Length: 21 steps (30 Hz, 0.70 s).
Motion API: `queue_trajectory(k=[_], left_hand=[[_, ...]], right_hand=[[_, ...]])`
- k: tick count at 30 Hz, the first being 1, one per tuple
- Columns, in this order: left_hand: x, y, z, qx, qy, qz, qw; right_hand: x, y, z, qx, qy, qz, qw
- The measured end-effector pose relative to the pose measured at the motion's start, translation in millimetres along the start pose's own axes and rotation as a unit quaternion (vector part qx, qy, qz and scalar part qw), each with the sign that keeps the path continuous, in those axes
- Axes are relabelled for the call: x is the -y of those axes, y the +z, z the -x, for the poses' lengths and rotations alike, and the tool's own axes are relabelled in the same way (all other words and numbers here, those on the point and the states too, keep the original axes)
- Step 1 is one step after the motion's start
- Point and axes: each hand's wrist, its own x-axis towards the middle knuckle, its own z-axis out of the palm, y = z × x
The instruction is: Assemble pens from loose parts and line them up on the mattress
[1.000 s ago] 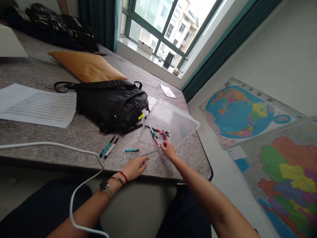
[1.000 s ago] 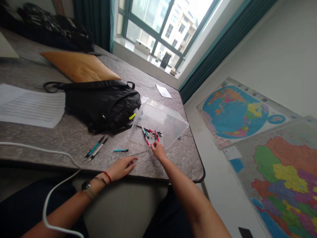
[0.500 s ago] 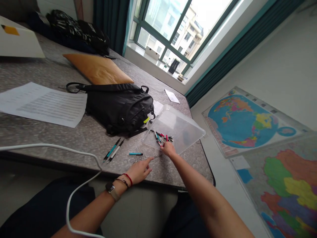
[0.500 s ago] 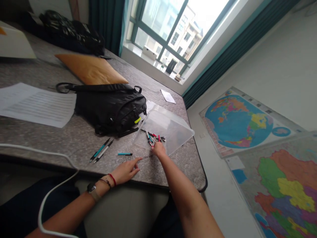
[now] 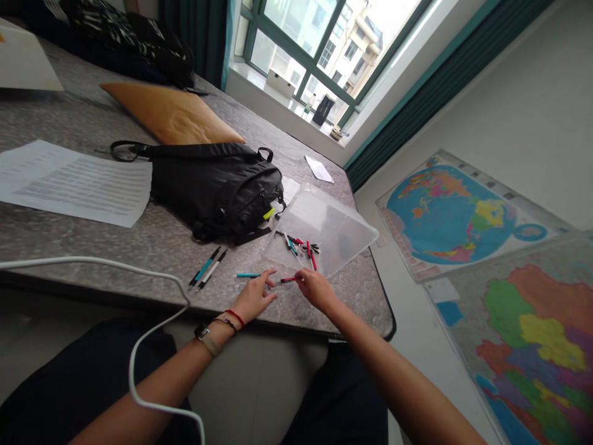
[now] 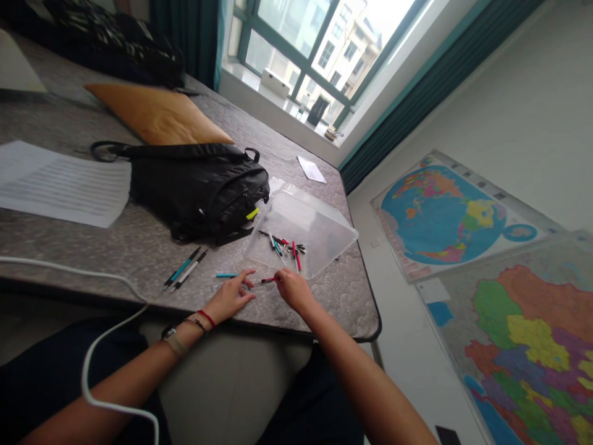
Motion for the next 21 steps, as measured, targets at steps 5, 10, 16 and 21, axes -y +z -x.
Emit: queue_trajectory(k=[5,10,16,21], left_hand=[[-2,5.0,3,-0.009,0.027,0.020,0.999],[-12,5.6,8,0.061,0.059,0.036,0.996],[-5,6.3,5,0.035,0.044,0.045,0.997],[-3,2.8,1,0.018,0.039,0.079,0.996]], right_hand=[[15,-3,20,-0.029,-0.073,-0.119,0.990],[29,0,27,-0.052,-0.086,-0.176,0.979],[17,5,25,-0.086,-0.007,-0.284,0.955],[-5,25,22,-0.093,0.096,-0.340,0.931]])
